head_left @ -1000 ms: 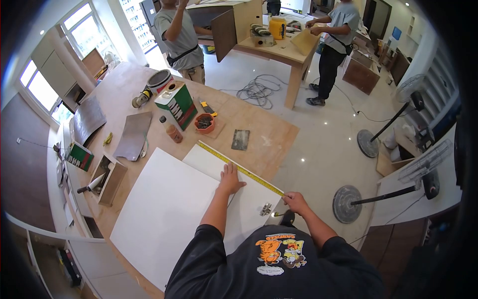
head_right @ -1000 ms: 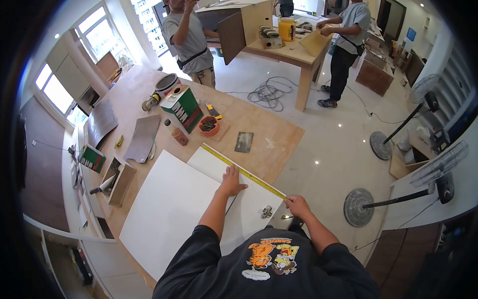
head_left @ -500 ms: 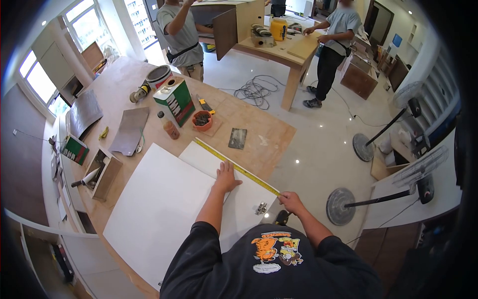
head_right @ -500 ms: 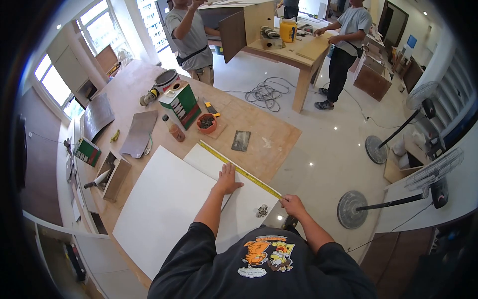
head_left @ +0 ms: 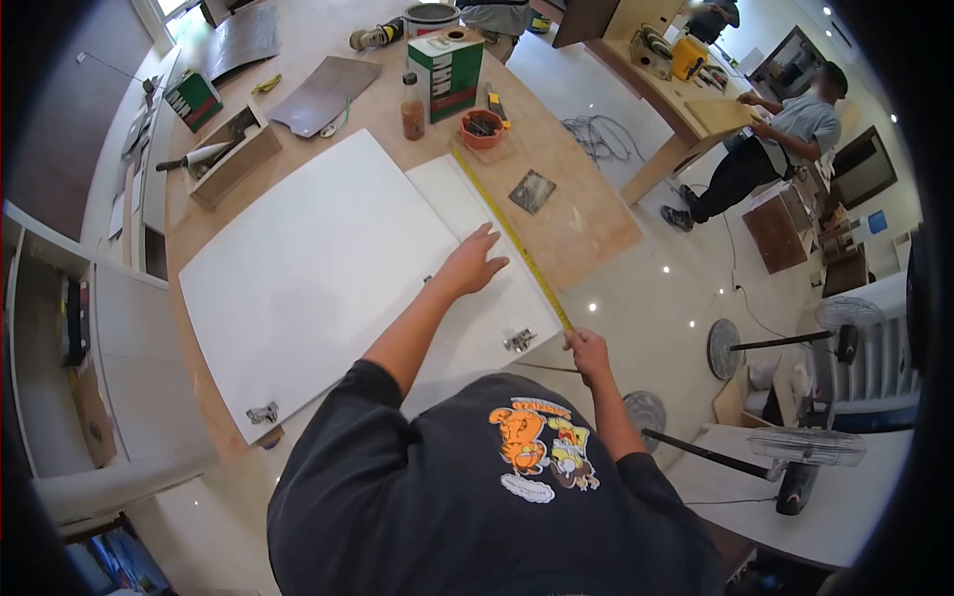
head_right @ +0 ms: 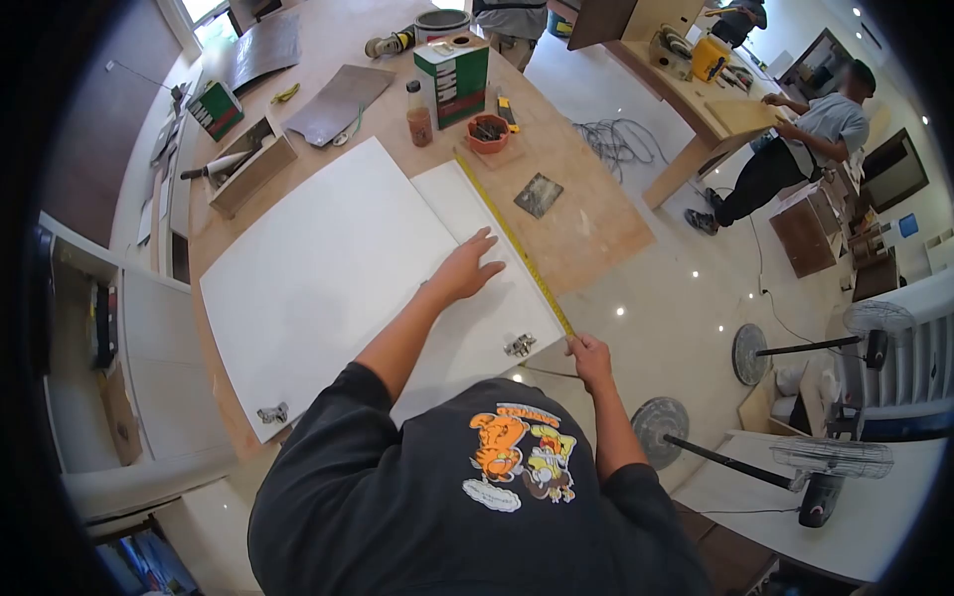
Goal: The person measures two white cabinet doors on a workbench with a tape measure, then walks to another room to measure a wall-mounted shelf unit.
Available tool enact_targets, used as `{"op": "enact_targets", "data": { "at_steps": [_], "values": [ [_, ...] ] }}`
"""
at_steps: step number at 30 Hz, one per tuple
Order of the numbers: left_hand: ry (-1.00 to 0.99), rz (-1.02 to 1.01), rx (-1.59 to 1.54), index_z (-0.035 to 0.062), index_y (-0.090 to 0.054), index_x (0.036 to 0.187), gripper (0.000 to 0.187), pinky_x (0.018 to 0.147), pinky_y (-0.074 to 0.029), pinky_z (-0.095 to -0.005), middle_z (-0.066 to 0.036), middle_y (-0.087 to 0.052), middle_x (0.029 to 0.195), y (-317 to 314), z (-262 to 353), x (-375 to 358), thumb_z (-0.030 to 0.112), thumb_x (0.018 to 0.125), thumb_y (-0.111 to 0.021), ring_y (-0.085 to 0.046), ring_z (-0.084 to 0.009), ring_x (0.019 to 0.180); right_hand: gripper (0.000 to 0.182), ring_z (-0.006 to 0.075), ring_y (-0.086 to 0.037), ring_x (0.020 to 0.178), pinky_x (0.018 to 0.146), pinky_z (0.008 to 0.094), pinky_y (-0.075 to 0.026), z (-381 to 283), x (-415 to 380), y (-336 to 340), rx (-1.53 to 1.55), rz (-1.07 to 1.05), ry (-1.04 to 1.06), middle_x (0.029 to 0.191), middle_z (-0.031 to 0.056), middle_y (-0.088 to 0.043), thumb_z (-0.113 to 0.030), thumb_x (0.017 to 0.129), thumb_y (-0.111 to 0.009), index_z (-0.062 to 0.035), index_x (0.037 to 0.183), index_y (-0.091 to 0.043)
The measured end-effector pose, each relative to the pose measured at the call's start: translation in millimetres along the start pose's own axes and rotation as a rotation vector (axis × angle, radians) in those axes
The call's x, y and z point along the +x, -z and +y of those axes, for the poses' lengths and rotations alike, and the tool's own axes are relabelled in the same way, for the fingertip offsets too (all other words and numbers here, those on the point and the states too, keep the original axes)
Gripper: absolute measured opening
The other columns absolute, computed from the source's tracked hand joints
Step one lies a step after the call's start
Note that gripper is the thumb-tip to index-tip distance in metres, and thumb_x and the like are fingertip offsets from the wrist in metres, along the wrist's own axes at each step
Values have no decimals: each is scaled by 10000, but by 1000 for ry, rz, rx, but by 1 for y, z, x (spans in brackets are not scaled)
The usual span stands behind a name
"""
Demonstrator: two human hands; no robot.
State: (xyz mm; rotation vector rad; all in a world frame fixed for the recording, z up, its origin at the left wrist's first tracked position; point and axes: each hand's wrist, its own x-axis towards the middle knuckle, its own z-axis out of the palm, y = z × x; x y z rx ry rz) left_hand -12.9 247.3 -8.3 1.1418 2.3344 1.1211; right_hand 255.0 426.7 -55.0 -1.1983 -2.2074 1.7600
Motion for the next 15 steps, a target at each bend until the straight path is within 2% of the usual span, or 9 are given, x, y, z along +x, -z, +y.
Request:
{"op": "enact_targets", "data": {
  "at_steps": [2, 4, 6, 9, 12, 14, 15],
  "values": [
    [12, 42, -96, -38, -484, 1330, 542, 1079, -369, -383, -236, -461, 1400, 15, 19, -43, 267, 907, -631, -447, -340, 1309, 207, 56, -408, 579, 519, 241, -325, -4, 4, 17, -33, -42, -51, 629, -41, -519, -196, 897, -632, -17, 797, -666],
    [146, -14, -237, -30, -527, 1296, 483, 1014, -431, -355, -223, -573, 1286, 17, 28, -84, 253, 918, -627, -559, -310, 1202, 215, 45, -387, 552, 498, 235, -305, -11, 7, 35, -3, -65, -15, 607, -52, -493, -204, 898, -636, -25, 781, -662],
    [311, -104, -374, -20, -549, 1279, 440, 984, -447, -330, -209, -613, 1232, 18, 42, -123, 230, 925, -623, -592, -274, 1156, 223, 27, -347, 498, 454, 231, -266, -17, 13, 53, 57, -90, -8, 570, -73, -448, -214, 897, -641, -39, 758, -656],
    [432, -101, -557, -14, -604, 1215, 389, 954, -461, -331, -191, -644, 1177, -6, 47, -172, 238, 920, -624, -614, -252, 1110, 221, 15, -309, 461, 426, 230, -227, -26, 19, 90, 6, -184, 40, 548, -91, -417, -226, 899, -638, -53, 763, -657],
    [322, -79, -334, -20, -648, 1136, 356, 925, -472, -336, -169, -667, 1126, -20, 68, -193, 256, 914, -624, -628, -229, 1062, 242, 57, -426, 525, 483, 246, -344, -47, 19, 117, -78, -261, 77, 606, -31, -514, -254, 907, -608, -45, 800, -670],
    [293, -12, -314, -25, -656, 1095, 326, 880, -482, -329, -163, -685, 1064, -35, 80, -197, 237, 903, -634, -644, -234, 999, 225, 95, -493, 547, 509, 254, -403, -37, 30, 132, -181, -313, 332, 701, -9, -595, -258, 904, -569, -67, 909, -688],
    [340, -10, -355, -30, -658, 1089, 319, 883, -481, -326, -162, -686, 1056, -38, 88, -195, 223, 895, -642, -644, -223, 994, 264, 178, -587, 680, 637, 314, -478, -16, 46, 139, -250, -293, 791, 765, 44, -644, -259, 904, -546, -39, 960, -680]
  ]
}}
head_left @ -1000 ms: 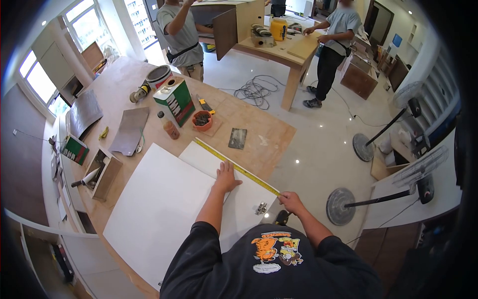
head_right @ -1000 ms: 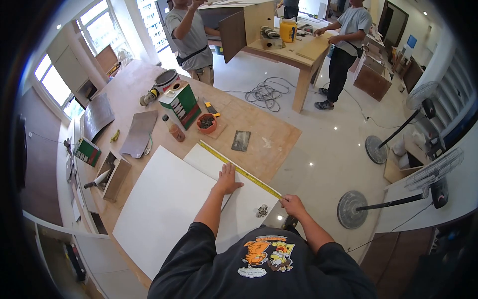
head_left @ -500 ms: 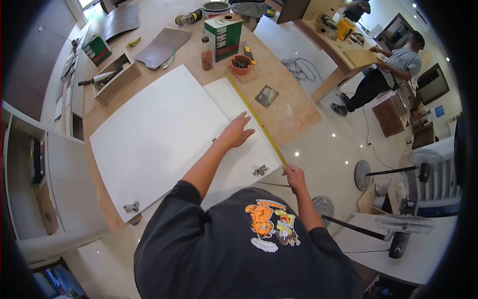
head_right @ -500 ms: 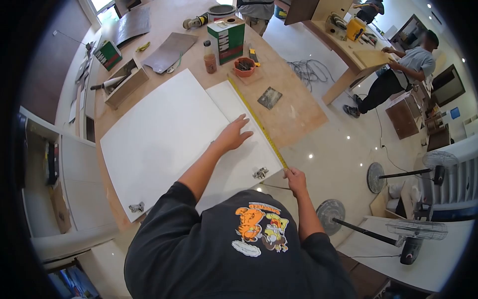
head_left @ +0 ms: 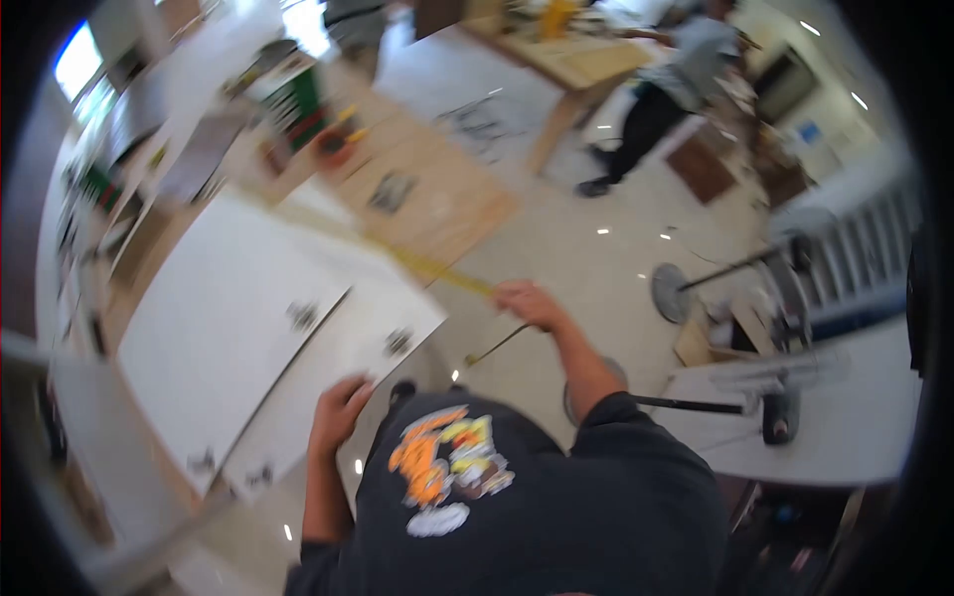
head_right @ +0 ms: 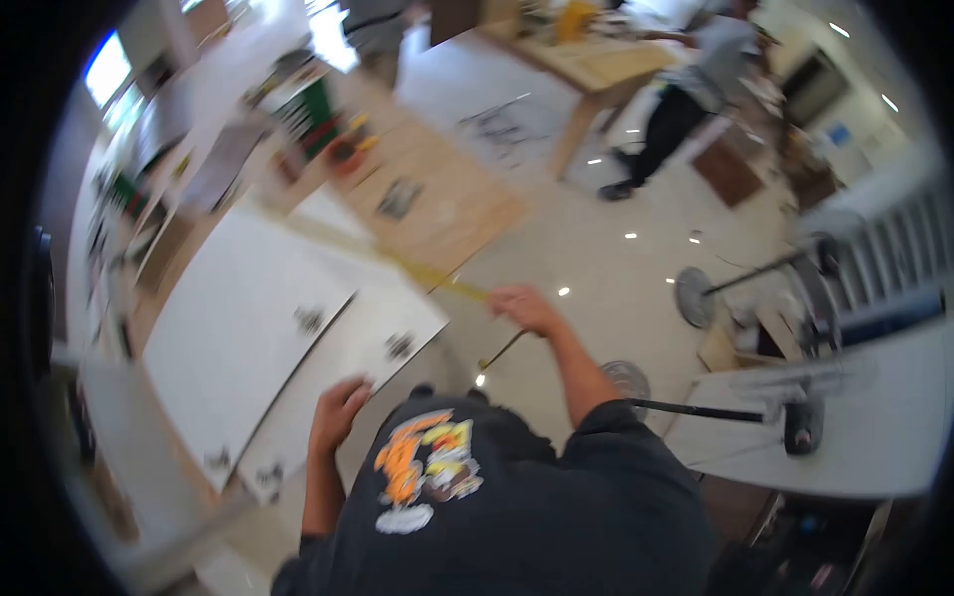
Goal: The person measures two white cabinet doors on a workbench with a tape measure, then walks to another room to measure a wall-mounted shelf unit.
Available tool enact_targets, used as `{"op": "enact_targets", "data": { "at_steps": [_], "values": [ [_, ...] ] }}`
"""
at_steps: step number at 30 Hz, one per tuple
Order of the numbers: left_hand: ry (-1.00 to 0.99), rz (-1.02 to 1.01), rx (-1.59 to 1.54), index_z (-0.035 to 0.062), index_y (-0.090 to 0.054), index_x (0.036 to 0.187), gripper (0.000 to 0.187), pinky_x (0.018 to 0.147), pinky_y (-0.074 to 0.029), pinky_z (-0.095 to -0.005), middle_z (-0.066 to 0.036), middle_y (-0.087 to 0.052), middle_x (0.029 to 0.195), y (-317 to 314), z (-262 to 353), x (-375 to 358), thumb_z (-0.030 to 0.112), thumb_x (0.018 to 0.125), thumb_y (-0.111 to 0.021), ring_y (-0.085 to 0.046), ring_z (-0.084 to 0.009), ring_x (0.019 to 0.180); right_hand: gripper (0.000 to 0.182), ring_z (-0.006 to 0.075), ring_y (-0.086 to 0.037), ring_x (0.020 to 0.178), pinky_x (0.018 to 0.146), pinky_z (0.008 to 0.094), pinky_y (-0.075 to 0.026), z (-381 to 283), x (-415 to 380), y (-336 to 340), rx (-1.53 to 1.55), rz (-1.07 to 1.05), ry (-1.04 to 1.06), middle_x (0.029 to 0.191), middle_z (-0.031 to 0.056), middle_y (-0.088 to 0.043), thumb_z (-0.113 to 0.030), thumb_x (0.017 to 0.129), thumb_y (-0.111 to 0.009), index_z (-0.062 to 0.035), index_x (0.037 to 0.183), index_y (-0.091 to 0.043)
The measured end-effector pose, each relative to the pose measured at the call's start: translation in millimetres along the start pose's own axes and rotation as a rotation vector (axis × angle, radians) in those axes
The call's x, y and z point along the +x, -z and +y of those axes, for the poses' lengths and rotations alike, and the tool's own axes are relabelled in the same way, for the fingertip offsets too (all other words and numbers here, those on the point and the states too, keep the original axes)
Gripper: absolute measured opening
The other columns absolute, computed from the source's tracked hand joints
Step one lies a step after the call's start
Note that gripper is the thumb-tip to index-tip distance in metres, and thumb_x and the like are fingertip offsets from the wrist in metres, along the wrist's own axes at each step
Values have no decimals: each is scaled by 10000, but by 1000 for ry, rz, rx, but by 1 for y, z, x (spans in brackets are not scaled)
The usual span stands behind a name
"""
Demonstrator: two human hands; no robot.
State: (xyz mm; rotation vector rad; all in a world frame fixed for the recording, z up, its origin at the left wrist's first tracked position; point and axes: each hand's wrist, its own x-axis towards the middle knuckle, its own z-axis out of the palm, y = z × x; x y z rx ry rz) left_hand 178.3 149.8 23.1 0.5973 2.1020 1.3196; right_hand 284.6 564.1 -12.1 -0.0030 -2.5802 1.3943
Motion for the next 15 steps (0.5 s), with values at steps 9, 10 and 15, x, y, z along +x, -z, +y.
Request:
{"op": "enact_targets", "data": {
  "at_steps": [9, 10, 15],
  "values": [
    [6, 365, -722, -5, -314, 1431, 538, 867, -516, -342, -174, -508, 1353, -12, 20, 1, 271, 1004, -493, -610, -249, 1072, 238, 119, -579, 716, 672, 271, -448, -43, 9, 51, 218, -329, -342, 752, 25, -655, -234, 888, -627, -23, 973, -696],
    [-25, 407, -767, 0, -321, 1427, 534, 858, -519, -329, -170, -510, 1350, -11, 27, 2, 283, 1006, -490, -611, -245, 1071, 240, 117, -576, 715, 671, 270, -445, -47, 11, 54, 214, -347, -346, 749, 20, -652, -236, 888, -627, -22, 974, -696],
    [-108, 486, -882, 22, -369, 1396, 483, 828, -530, -318, -154, -532, 1314, -21, 45, 7, 289, 1010, -484, -617, -218, 1043, 234, 110, -575, 714, 672, 271, -445, -42, 11, 65, 213, -423, -325, 747, 12, -649, -232, 892, -626, -25, 977, -695]
  ]
}}
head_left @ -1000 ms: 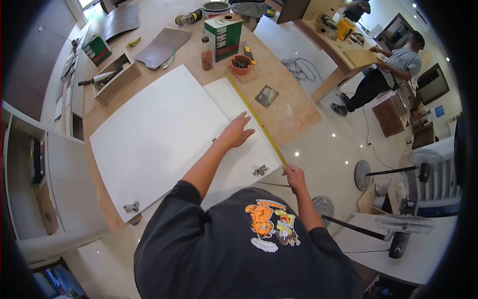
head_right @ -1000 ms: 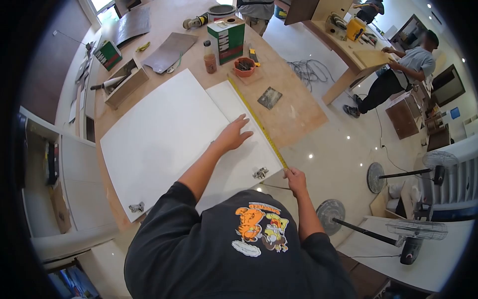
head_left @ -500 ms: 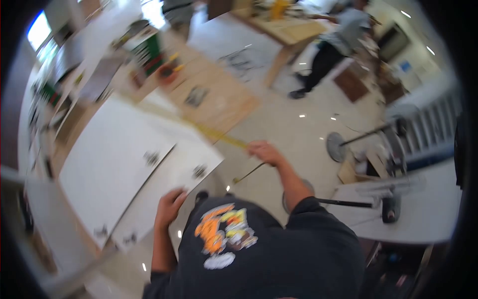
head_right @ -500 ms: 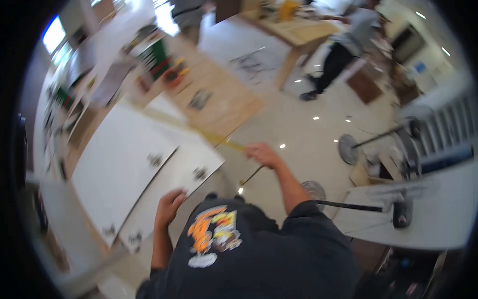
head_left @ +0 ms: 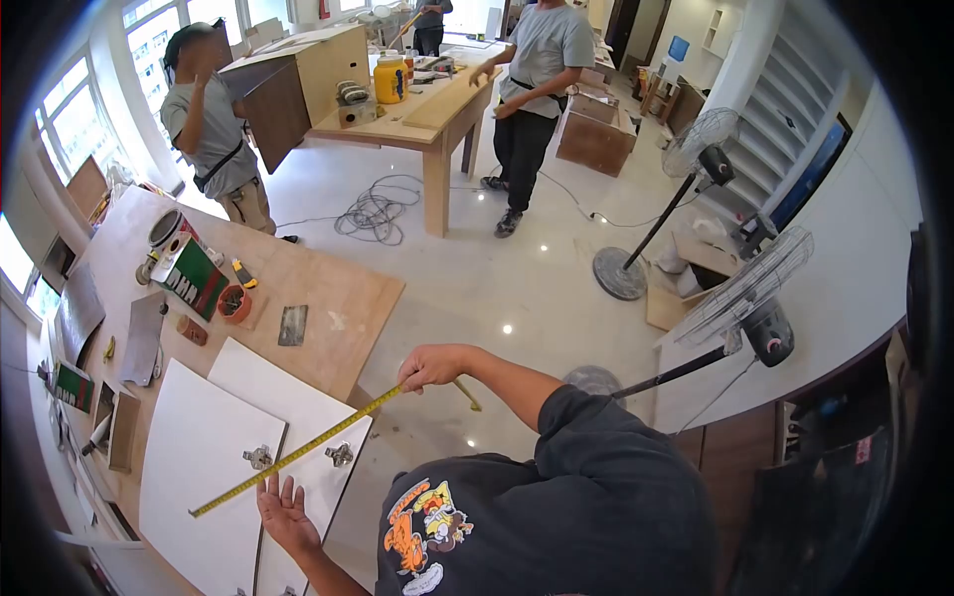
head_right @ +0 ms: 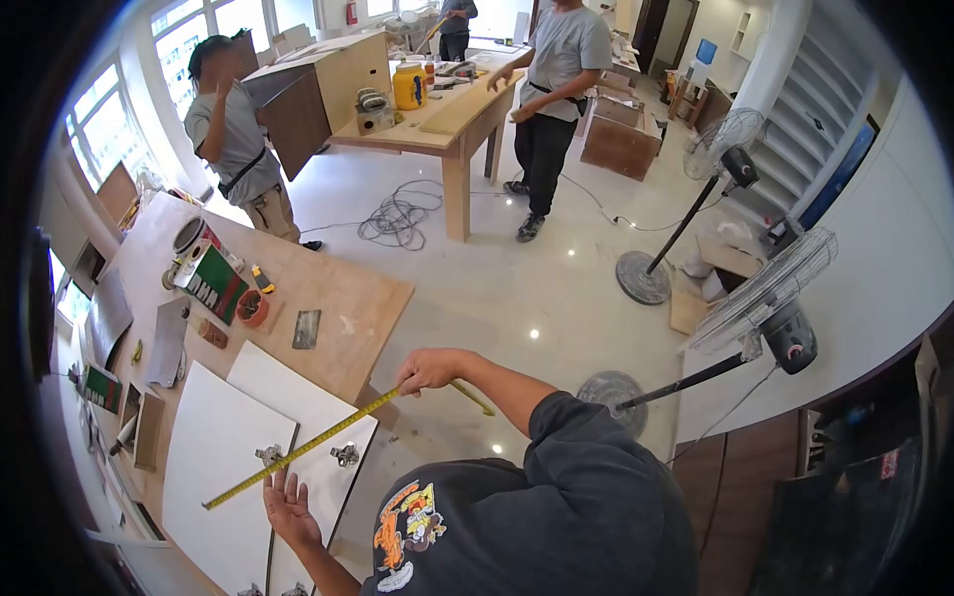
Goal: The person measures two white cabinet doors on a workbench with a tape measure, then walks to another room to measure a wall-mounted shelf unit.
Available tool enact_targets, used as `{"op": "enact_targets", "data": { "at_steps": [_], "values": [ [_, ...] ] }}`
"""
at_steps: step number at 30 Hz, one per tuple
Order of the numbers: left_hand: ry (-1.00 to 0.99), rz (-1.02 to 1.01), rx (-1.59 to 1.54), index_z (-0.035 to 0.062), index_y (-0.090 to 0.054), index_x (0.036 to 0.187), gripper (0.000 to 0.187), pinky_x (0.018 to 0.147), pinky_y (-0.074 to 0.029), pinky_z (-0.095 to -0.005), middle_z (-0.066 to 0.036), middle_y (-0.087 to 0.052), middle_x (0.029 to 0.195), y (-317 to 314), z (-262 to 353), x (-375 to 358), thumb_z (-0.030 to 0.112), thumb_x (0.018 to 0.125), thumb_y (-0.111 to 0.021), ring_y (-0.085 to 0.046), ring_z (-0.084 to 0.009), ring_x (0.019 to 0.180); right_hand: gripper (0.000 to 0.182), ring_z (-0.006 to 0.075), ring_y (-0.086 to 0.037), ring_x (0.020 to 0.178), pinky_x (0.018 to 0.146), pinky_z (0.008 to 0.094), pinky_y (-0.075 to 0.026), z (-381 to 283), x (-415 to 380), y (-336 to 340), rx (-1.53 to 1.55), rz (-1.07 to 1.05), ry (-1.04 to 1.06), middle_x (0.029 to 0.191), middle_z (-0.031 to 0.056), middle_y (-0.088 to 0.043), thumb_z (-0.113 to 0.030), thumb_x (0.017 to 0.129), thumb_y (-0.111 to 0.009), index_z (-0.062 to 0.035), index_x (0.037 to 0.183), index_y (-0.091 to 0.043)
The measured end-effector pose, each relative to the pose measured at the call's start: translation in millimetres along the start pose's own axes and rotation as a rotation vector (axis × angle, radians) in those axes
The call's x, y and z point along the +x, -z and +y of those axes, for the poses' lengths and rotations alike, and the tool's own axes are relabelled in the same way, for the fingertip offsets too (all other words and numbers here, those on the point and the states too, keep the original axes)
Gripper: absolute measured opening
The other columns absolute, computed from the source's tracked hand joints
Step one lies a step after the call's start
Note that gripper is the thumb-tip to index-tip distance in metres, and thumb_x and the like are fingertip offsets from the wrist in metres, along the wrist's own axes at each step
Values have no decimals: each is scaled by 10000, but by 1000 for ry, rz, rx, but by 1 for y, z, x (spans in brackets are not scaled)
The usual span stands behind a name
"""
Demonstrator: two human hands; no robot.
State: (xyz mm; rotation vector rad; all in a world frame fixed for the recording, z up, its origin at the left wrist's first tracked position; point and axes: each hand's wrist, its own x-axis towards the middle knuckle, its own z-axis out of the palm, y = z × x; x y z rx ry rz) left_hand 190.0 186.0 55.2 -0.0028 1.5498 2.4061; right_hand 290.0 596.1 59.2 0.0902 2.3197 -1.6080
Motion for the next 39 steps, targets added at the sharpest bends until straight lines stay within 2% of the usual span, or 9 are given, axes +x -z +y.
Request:
{"op": "enact_targets", "data": {
  "at_steps": [11, 13, 14, 15, 16, 18, 21, 27, 39],
  "values": [
    [30, 15, 194, 14, -519, 1227, 323, 766, -503, -271, -117, -609, 1179, -13, -21, -15, 247, 1005, -497, -623, -169, 952, 224, 123, -579, 723, 689, 286, -450, 13, 6, 11, -62, -88, 106, 746, 17, -644, -239, 903, -604, -47, 964, -701],
    [113, 124, 303, 12, -500, 1262, 350, 788, -507, -301, -103, -622, 1149, -26, -21, -11, 227, 986, -503, -622, -203, 962, 228, 159, -593, 775, 731, 295, -454, 8, 7, 17, -177, -80, 165, 798, 47, -662, -243, 898, -597, -64, 988, -705],
    [-51, -33, 412, 23, -467, 1314, 384, 820, -510, -328, -100, -612, 1169, -5, -26, -32, 207, 977, -487, -623, -211, 993, 241, 222, -616, 845, 768, 325, -477, 24, 32, 8, -282, -215, 162, 919, 83, -677, -207, 898, -591, -81, 1079, -689],
    [17, 1, 374, 32, -432, 1347, 416, 833, -514, -338, -101, -602, 1190, 4, -32, -26, 204, 974, -495, -627, -215, 1003, 237, 267, -626, 869, 774, 363, -496, 45, 43, 6, -349, -117, 297, 1020, 98, -666, -172, 909, -570, -78, 1106, -662],
    [83, 38, 335, 41, -397, 1380, 452, 845, -519, -348, -102, -591, 1212, 12, -39, -21, 202, 971, -504, -631, -218, 1013, 237, 293, -626, 873, 760, 391, -506, 72, 61, 14, -577, -145, 689, 1061, 117, -647, -149, 906, -562, -68, 1115, -641],
    [48, 106, 20, 41, -385, 1391, 488, 806, -535, -329, -100, -616, 1164, -5, -24, -26, 189, 958, -553, -649, -209, 947, 174, 254, -625, 757, 704, 359, -488, -15, 52, 6, -438, -149, 130, 832, 117, -668, -152, 853, -618, -13, 933, -685],
    [104, 298, -134, 25, -456, 1326, 378, 782, -534, -312, -101, -630, 1129, 1, -34, -32, 178, 986, -524, -650, -195, 927, 230, 129, -498, 634, 599, 290, -402, -24, 68, -7, -304, -183, 189, 646, 33, -578, -209, 873, -627, -17, 747, -644],
    [12, 428, -360, 2, -586, 1079, 238, 682, -537, -279, -71, -641, 914, 48, -58, -38, 214, 973, -568, -661, -169, 812, 225, 62, -409, 594, 545, 238, -329, -35, 120, -37, -367, -330, 13, 625, -42, -531, -204, 889, -632, -31, 748, -659],
    [185, 737, -335, -62, -532, 994, 231, 620, -566, -323, -152, -632, 860, 134, -59, -5, 167, 967, -549, -681, -239, 752, 211, 70, -474, 615, 567, 254, -389, -50, 198, -121, -395, -398, -69, 636, -17, -577, -182, 886, -633, 0, 799, -695]
  ]
}}
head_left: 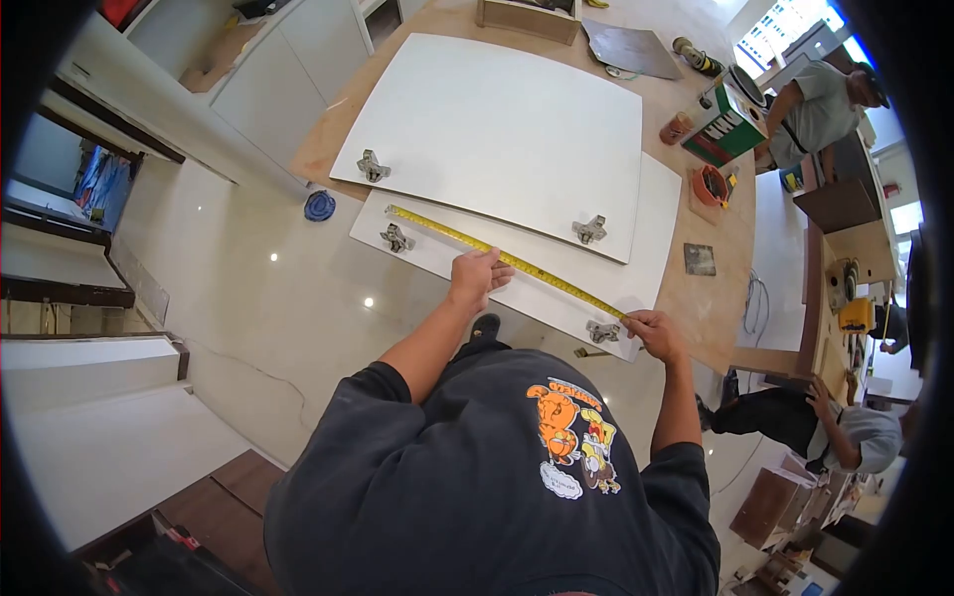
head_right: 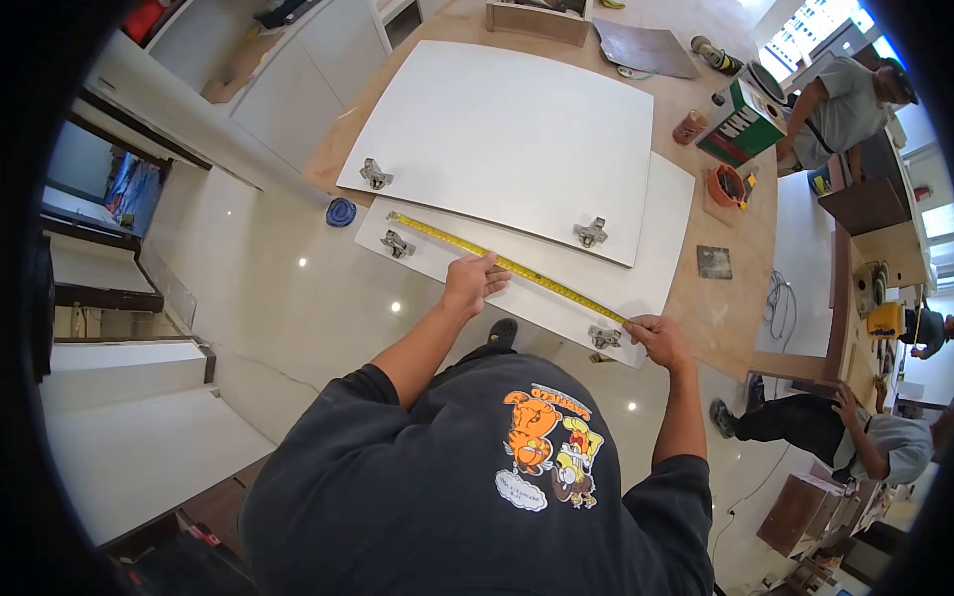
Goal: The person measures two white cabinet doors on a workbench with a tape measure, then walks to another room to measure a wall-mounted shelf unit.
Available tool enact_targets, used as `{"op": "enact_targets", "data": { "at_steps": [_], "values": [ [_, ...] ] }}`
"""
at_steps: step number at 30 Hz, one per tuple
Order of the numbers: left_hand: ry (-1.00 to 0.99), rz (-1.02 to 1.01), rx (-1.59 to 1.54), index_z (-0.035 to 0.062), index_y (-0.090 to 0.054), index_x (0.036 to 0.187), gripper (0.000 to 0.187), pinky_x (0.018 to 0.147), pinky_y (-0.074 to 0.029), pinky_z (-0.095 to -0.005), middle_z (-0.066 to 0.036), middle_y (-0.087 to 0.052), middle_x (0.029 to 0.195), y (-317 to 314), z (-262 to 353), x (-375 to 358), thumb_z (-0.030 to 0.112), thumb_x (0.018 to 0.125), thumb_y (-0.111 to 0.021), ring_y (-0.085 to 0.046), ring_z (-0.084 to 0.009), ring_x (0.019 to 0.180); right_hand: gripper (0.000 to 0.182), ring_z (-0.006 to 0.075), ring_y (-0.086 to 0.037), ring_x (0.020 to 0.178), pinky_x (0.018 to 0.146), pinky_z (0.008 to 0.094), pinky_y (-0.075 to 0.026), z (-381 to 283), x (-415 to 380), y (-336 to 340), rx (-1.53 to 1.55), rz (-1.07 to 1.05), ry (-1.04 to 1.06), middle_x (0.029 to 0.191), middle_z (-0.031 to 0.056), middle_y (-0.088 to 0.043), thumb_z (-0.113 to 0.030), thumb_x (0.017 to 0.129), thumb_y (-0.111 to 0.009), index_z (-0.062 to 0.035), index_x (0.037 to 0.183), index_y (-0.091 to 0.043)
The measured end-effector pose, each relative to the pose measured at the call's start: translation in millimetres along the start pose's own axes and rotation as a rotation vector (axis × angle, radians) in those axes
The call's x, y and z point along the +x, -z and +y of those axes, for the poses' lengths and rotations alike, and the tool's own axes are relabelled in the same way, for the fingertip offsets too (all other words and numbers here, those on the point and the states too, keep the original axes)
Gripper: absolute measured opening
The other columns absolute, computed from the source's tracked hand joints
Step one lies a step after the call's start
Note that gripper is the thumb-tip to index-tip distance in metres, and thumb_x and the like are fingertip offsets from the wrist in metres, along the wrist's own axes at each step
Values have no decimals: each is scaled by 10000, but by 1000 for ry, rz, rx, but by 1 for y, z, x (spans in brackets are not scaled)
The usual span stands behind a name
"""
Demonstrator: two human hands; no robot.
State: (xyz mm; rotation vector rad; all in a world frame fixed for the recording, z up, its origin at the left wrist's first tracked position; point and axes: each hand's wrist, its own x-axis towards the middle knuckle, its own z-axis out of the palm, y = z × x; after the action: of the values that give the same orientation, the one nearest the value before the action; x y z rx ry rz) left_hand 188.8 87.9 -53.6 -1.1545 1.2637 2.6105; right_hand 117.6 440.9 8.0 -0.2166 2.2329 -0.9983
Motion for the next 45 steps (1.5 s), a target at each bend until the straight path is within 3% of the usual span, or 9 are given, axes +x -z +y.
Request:
{"op": "enact_targets", "data": {
  "at_steps": [6, 18, 21, 27, 31, 37, 40, 41, 45],
  "values": [
    [3, 113, -18, -99, -517, 1030, 272, 582, -568, -313, -185, -631, 895, 20, 14, 19, 166, 970, -538, -688, -268, 734, 240, 89, -533, 646, 610, 259, -450, -13, 29, -24, 8, -18, 34, 668, 25, -619, -195, 888, -640, 36, 906, -703],
    [45, 310, 134, -103, -549, 1037, 310, 472, -518, -274, -201, -669, 846, 29, 26, 21, 199, 992, -500, -680, -240, 655, 269, 121, -560, 650, 633, 282, -472, -5, 55, -23, -23, -205, 76, 698, 58, -645, -214, 857, -654, 33, 951, -702],
    [63, 345, 175, -91, -562, 1037, 307, 468, -514, -262, -188, -675, 848, 26, 29, 21, 207, 990, -508, -680, -234, 650, 249, 152, -596, 672, 646, 296, -486, -4, 42, -13, -135, -110, 9, 766, 91, -670, -198, 829, -662, 13, 953, -706],
    [104, 329, 216, -90, -544, 1047, 289, 438, -499, -261, -204, -673, 872, 30, 30, 23, 190, 994, -492, -676, -229, 640, 157, 202, -587, 703, 650, 320, -482, 49, 13, -4, -165, 166, 202, 867, 99, -632, -165, 808, -661, -29, 884, -669],
    [120, 384, 229, -52, -559, 1060, 257, 460, -508, -250, -178, -679, 883, 29, 33, 21, 190, 991, -509, -673, -205, 640, 133, 207, -573, 691, 648, 317, -472, 61, 3, 0, -149, 223, 221, 840, 92, -609, -153, 811, -656, -36, 874, -648],
    [200, 292, 278, -61, -548, 1071, 274, 460, -501, -244, -179, -670, 885, 39, 36, 27, 198, 991, -509, -636, -183, 602, 152, 218, -578, 698, 654, 327, -472, 77, -4, 10, -76, 177, 161, 831, 102, -622, -187, 859, -647, -37, 882, -656],
    [254, 131, 138, -33, -496, 944, 262, 418, -416, -229, -144, -597, 782, 84, 22, 64, 223, 973, -542, -521, -154, 542, 191, 246, -600, 741, 670, 357, -485, 54, -21, 25, -226, 166, 137, 865, 130, -646, -218, 874, -653, -32, 912, -674],
    [227, 270, 307, 0, -482, 875, 270, 404, -397, -213, -127, -593, 746, 57, 30, 45, 241, 960, -567, -516, -134, 526, 210, 275, -615, 774, 701, 367, -489, 73, -17, 23, -124, 148, 190, 903, 144, -662, -232, 873, -649, -34, 935, -684],
    [238, 285, 483, 36, -545, 850, 245, 386, -402, -180, -74, -619, 674, 53, 35, 33, 255, 944, -599, -545, -102, 498, 252, 304, -630, 841, 752, 370, -485, 79, -16, 19, -77, 85, 95, 893, 166, -680, -266, 863, -644, -25, 918, -695]
  ]
}}
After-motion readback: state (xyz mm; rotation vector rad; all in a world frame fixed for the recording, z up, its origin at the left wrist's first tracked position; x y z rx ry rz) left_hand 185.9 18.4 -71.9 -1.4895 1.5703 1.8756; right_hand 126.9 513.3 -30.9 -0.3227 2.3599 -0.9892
